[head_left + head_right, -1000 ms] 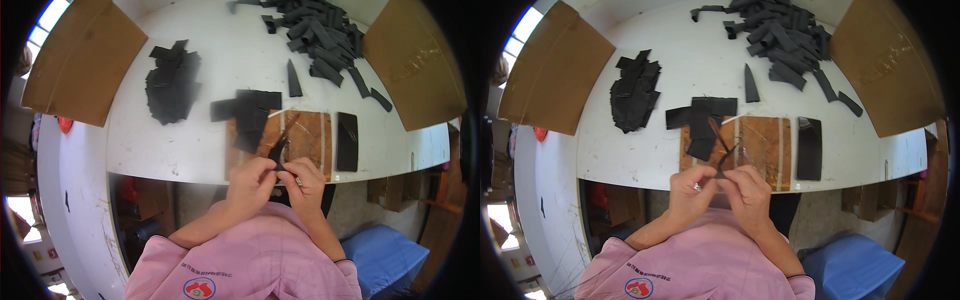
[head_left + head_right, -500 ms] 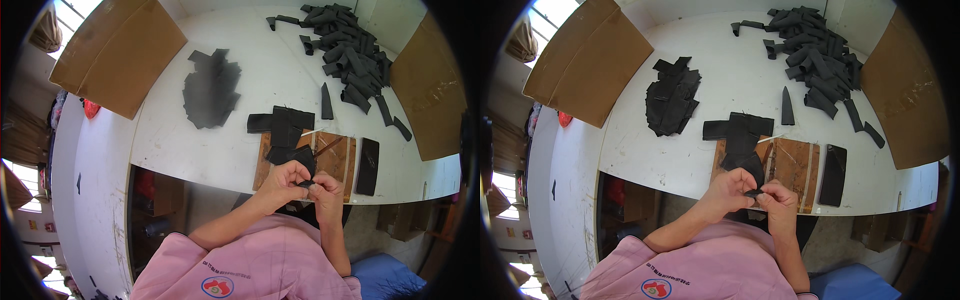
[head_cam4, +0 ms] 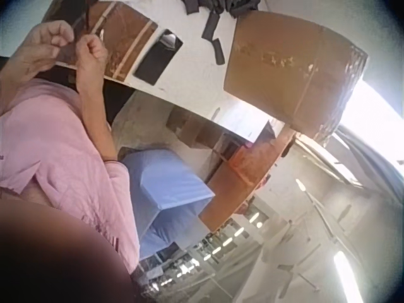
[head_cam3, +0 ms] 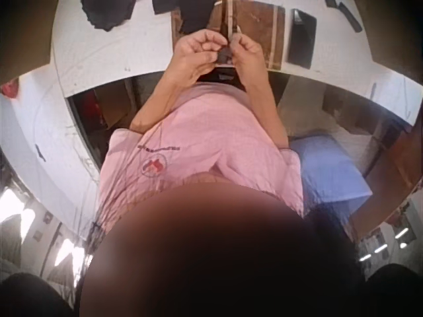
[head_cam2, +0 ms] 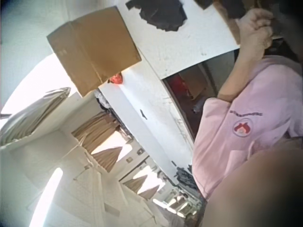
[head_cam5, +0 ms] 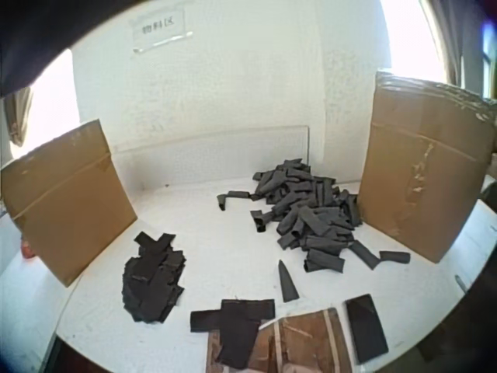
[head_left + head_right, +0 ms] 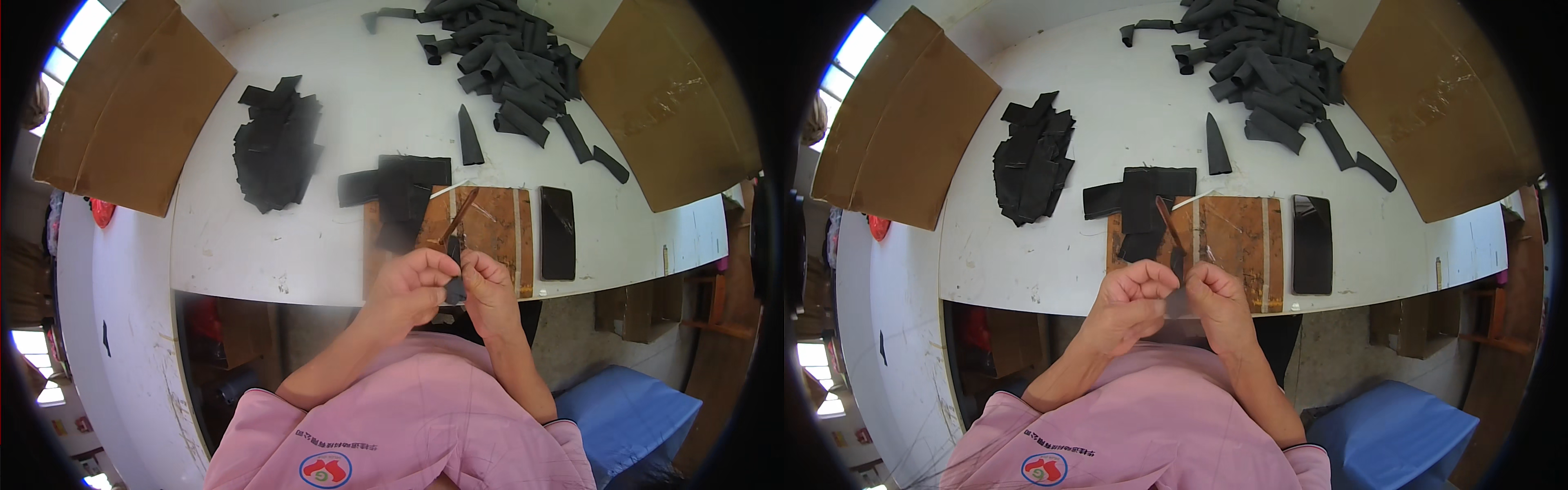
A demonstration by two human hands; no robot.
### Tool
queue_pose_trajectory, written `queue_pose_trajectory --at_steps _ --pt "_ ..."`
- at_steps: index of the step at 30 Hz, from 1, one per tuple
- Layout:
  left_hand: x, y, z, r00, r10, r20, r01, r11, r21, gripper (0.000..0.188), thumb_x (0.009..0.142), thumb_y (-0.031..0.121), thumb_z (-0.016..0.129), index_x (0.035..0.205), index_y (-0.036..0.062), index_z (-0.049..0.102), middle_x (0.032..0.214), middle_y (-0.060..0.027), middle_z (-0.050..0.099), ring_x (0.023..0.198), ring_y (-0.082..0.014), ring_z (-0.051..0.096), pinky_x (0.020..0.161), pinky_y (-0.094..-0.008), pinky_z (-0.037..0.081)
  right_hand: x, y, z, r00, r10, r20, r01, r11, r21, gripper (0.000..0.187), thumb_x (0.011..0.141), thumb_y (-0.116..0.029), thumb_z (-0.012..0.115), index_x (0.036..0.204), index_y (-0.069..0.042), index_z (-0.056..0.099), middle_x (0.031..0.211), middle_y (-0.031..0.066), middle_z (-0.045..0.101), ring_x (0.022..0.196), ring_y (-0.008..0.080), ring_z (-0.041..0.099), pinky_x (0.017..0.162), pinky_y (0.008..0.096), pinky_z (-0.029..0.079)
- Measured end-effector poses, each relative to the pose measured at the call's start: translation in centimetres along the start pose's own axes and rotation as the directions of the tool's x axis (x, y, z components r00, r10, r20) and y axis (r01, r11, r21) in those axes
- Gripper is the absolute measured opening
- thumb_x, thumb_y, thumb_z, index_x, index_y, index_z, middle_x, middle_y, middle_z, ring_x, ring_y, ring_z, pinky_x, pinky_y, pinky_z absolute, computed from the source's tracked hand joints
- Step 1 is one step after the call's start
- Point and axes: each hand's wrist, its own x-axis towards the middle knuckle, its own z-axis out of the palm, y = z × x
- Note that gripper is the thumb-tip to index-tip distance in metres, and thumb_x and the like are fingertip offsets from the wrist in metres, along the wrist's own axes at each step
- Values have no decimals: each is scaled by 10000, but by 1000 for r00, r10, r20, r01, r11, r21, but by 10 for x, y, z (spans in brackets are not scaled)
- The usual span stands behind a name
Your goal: Manually inspecting, feeling, and sorting black foam or rubber manufacturing components at a workbench.
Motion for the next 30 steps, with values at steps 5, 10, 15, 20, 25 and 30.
queue_pose_trajectory --at_steps 5,10,15,20,25,30 --pt "-15 15 23 973 60 224 -102 978 182 480 694 -131 453 1150 4 383 750 -6 487 461 -4 379 393 -149 270 2 -18 9 905 -382 186 405 908 -104 137 812 -113 539 710 -24 517 857 19 479 786 64 442 653 198 362" --pt "-9 -5 30 694 707 137 -602 465 650 270 686 -127 497 921 -18 572 863 -103 543 682 -110 517 571 -206 405 -1 -48 22 814 -512 274 579 676 -456 48 765 -1 537 733 -5 501 797 64 515 683 109 495 594 212 393" --pt "-4 1 40 494 840 225 -661 195 725 253 708 -121 514 936 -17 550 928 -131 560 663 -122 540 537 -206 421 -11 -67 38 815 -506 281 561 571 -599 42 771 -5 530 755 -15 491 696 68 503 599 129 498 526 232 386" --pt "-9 32 53 858 510 -64 -488 847 211 205 771 -76 473 967 -13 472 864 -106 588 594 -61 514 449 -167 378 -9 -83 57 817 -521 247 522 489 -699 65 785 -41 530 747 -8 489 652 67 466 565 157 465 514 263 384" --pt "-3 76 45 888 221 403 -60 925 -374 406 733 -35 528 1115 -12 390 890 -136 569 516 -69 460 399 -167 312 6 -115 69 830 -472 298 538 530 -656 104 801 -65 528 735 -1 479 631 36 458 578 112 438 517 233 360" --pt "22 72 40 891 185 415 130 771 -624 537 763 37 368 1268 -76 224 914 -215 548 338 -55 364 367 -205 289 36 -111 61 952 -233 197 298 849 -436 176 850 -173 512 751 -28 523 610 -48 442 543 24 376 481 177 300"
